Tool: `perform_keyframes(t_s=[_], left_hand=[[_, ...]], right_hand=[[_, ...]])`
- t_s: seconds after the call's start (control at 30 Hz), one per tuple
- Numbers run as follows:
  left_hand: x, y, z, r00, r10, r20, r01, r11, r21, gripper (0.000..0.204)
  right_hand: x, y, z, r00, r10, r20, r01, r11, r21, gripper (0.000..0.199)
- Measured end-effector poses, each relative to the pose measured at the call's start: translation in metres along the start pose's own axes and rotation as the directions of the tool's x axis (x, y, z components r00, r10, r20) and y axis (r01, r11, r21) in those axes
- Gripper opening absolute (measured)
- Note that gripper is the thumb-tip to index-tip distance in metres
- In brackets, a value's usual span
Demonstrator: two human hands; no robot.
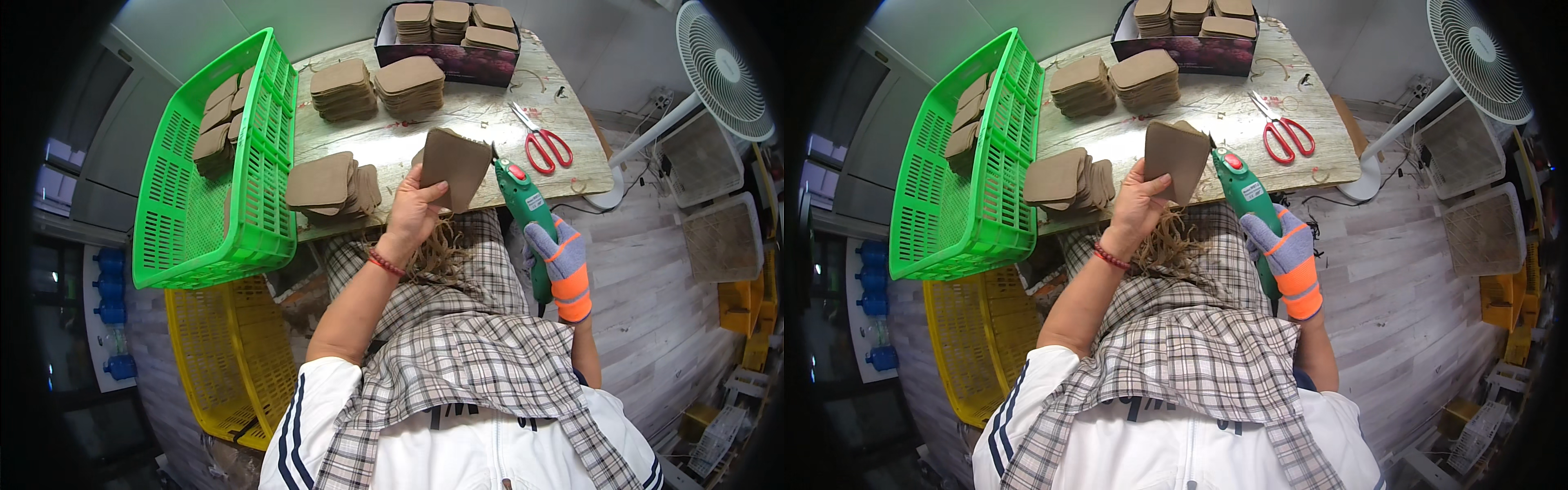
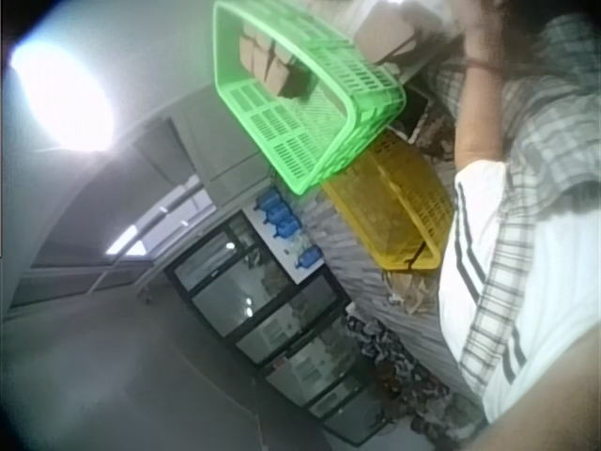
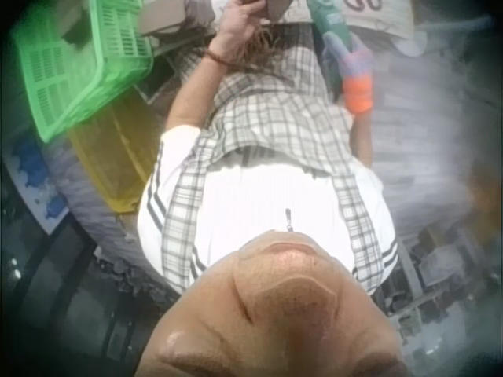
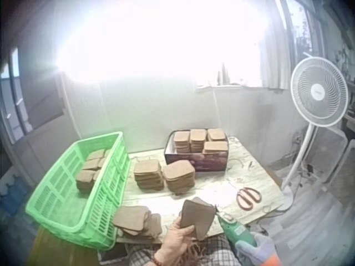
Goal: The person uses a rotary tool to smooth the edges of square cardboard pieces. They pick up each piece from a green basket, run the tool along the edges, and place the finished pieces into a stack on the table.
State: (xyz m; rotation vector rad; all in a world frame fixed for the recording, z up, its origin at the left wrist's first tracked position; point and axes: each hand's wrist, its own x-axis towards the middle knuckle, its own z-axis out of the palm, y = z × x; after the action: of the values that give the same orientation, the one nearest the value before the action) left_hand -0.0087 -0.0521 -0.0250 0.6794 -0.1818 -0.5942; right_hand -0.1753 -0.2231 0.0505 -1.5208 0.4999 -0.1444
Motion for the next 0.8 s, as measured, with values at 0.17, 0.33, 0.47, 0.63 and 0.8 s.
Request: perform_keyframes(t_s=[0.17,0.33,0.47,0.63,0.8], left_hand=[[0.0,0.034,-0.018,0.999,-0.036,0.009,0.034,0.985,0.171,0.032],[-0.002,0.068,-0.02,0.995,-0.096,0.035,0.078,0.936,0.344,0.032],[-0.002,0.081,-0.03,0.982,-0.187,0.031,0.151,0.87,0.469,0.035],[-0.016,0.077,-0.02,0.955,-0.294,-0.044,0.275,0.817,0.507,0.036],[-0.023,0.071,-0.018,0.944,-0.324,-0.067,0.295,0.731,0.616,0.037]], right_hand=[[-0.004,-0.006,0.003,0.997,0.008,0.075,-0.003,0.997,-0.071,0.026],[-0.007,-0.009,0.004,0.991,0.027,0.129,-0.011,0.992,-0.122,0.032],[-0.006,-0.001,0.005,0.984,-0.031,0.173,0.063,0.981,-0.184,0.039],[-0.006,0.006,0.008,0.987,-0.007,0.158,0.039,0.979,-0.2,0.041],[-0.003,0.007,0.011,0.989,0.004,0.148,0.022,0.985,-0.172,0.037]])
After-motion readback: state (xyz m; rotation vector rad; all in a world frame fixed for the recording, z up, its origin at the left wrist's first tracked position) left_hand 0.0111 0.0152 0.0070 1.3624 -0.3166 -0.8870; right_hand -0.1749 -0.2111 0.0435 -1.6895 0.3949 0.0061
